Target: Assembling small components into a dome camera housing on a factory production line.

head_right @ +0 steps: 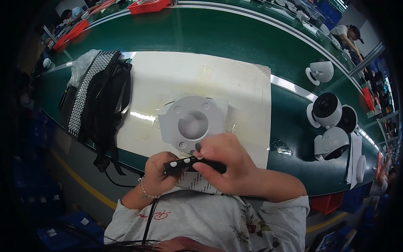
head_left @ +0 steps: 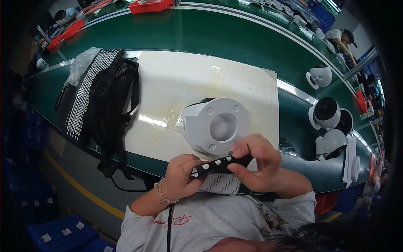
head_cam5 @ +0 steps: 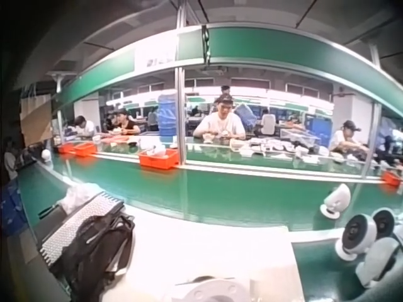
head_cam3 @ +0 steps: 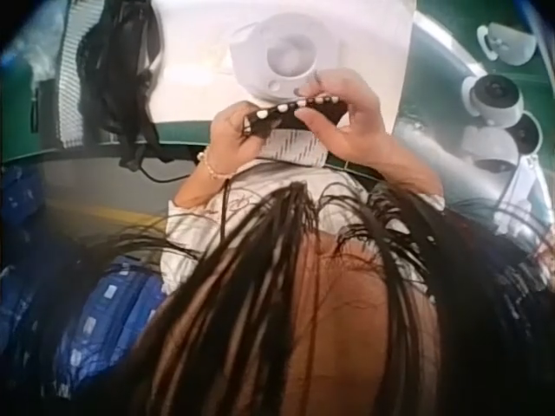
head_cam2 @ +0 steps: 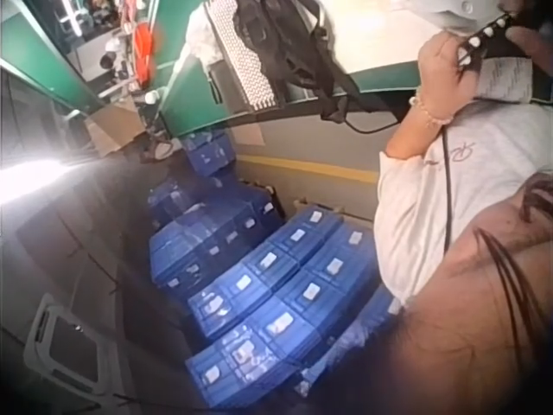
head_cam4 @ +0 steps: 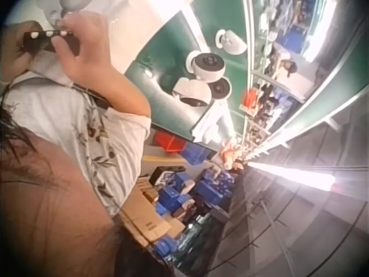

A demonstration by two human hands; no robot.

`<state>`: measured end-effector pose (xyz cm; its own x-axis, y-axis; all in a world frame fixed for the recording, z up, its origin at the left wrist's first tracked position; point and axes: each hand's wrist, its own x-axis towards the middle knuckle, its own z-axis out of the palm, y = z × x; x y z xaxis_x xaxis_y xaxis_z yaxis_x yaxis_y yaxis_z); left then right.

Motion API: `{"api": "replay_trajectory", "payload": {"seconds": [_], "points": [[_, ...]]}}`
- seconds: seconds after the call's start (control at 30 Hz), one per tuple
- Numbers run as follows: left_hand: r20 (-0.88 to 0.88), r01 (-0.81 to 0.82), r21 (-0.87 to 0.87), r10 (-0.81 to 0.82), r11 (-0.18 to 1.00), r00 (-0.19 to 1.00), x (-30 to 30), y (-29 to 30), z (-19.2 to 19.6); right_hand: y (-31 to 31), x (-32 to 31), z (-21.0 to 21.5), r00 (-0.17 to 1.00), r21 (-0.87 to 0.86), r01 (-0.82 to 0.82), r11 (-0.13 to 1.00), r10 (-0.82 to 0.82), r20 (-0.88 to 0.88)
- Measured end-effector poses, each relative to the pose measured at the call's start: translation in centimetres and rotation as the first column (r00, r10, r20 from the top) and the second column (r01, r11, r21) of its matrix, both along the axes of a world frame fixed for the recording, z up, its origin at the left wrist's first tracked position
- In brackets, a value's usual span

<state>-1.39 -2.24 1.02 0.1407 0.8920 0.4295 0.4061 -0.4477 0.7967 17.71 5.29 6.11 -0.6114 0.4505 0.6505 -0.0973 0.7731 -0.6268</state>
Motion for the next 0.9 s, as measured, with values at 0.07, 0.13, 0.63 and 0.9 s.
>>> {"api": "replay_trajectory", "payload": {"seconds": [0.07,0.13,0.63,0.9], "points": [[-0.025,-0.003,0.032,0.004,0.999,1.0,0.0,0.0,0.3,-0.5,-0.5,-0.4,0.999,0.061,-0.005,0.998,0.007,-0.036],[-0.014,-0.008,0.069,0.009,0.998,1.0,0.1,0.1,0.2,-0.8,-1.1,-0.1,1.0,0.086,-0.013,0.996,0.015,-0.023],[0.035,0.006,0.014,-0.006,1.0,0.999,0.2,0.3,0.5,-0.2,-0.8,-1.2,0.996,0.485,-0.078,0.871,0.092,-0.005],[0.114,0.011,0.028,-0.014,1.0,0.993,-0.1,-0.1,0.2,3.9,-0.2,0.5,0.988,-0.081,0.098,0.992,-0.107,-0.109]]}}
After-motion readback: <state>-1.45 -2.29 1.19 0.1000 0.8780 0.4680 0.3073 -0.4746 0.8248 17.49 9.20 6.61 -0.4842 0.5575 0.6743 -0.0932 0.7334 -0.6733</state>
